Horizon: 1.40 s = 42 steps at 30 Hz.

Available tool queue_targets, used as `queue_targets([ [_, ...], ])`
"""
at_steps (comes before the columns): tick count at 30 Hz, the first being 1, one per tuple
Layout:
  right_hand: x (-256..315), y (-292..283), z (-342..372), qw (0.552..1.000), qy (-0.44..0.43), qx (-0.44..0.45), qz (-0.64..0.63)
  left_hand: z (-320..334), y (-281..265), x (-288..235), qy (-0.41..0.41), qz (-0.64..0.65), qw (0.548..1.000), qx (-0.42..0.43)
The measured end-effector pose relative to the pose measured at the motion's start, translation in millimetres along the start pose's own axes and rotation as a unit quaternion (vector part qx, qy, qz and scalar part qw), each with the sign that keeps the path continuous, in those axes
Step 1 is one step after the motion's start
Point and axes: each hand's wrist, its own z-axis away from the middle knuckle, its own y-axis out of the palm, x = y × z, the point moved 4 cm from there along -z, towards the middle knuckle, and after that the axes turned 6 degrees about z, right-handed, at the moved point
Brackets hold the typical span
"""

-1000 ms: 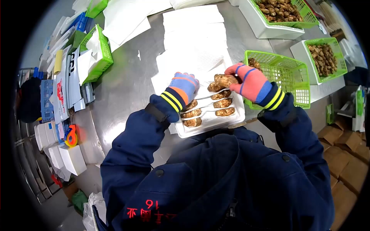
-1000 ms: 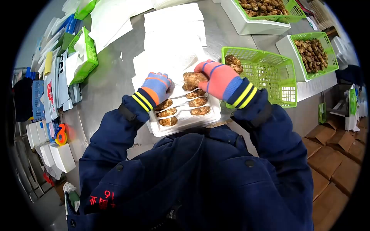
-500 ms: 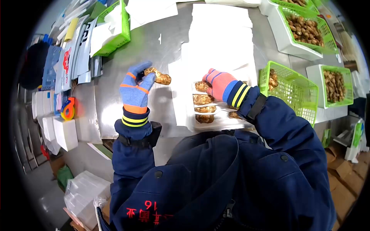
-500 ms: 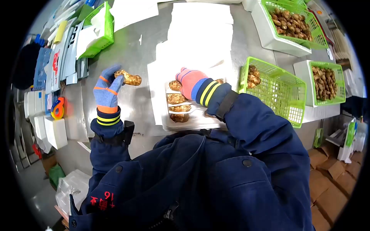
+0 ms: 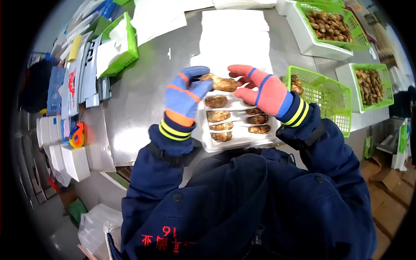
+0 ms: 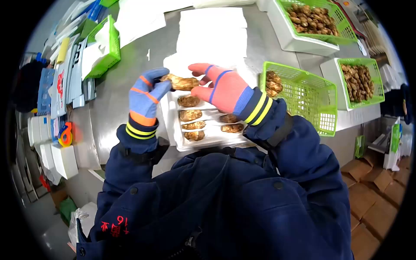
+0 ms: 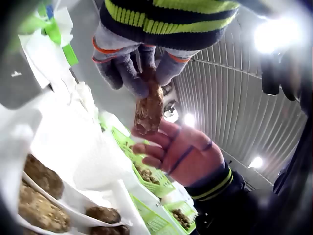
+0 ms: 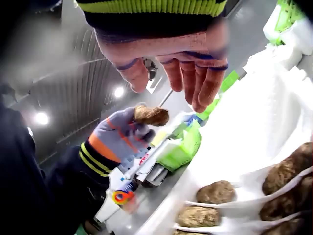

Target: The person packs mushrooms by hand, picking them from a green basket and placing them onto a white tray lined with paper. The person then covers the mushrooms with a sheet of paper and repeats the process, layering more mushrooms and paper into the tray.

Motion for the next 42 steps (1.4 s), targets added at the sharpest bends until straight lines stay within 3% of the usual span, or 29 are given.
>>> queue_targets([
  [2,-5,-9,5,0.999,0.035,-0.013,-0.029,-9,36,-8,0.002,0.008,0.999,0.04],
  [3,-7,-21,12,0.993,0.097,-0.006,-0.064,-14,48,-8,-0.009,0.011,0.998,0.054],
  [5,-19,-46,25,0.995,0.065,-0.054,-0.054,-21,66,-3,-0.025,0.021,0.992,0.119],
  [7,-37,-73,39,0.99,0.102,-0.093,-0.035,-26,65,12,0.009,-0.029,0.987,0.16],
  [9,-65,-93,52,0.975,0.117,-0.151,-0.109,-31,45,41,0.147,-0.297,0.919,0.212],
  [11,-64,-99,60,0.972,0.155,-0.129,-0.119,-26,41,61,0.112,-0.574,0.753,0.303],
  [14,-65,-86,54,0.976,0.147,-0.071,-0.144,-19,29,87,0.13,-0.619,0.715,0.298],
  [17,-60,-63,36,0.977,0.13,0.002,-0.167,-10,29,89,0.136,-0.629,0.712,0.281],
  [21,-79,-31,9,0.947,0.198,0.086,-0.24,1,23,86,0.16,-0.607,0.739,0.243],
  [25,-91,0,-13,0.925,0.231,0.041,-0.3,15,22,90,0.212,-0.597,0.753,0.178],
  [28,-84,15,-33,0.96,0.208,0.047,-0.18,18,22,91,0.188,-0.587,0.77,0.165],
  [30,-81,22,-47,0.986,0.163,0.033,0.006,18,22,90,0.17,-0.589,0.771,0.171],
  [33,-47,24,-63,0.952,0.098,0.021,0.288,20,21,90,0.199,-0.583,0.773,0.155],
  [35,-35,37,-72,0.9,0.065,0.099,0.419,20,22,93,0.177,-0.595,0.767,0.161],
  [37,-38,55,-82,0.872,0.029,0.088,0.481,21,23,94,0.168,-0.603,0.763,0.162],
  [38,-41,63,-87,0.861,0.052,0.117,0.492,22,23,93,0.169,-0.605,0.761,0.159],
  [41,-41,66,-93,0.917,0.084,0.157,0.357,24,21,92,0.176,-0.599,0.767,0.148],
  [42,-50,62,-94,0.947,0.046,0.093,0.305,25,21,94,0.182,-0.592,0.772,0.14],
])
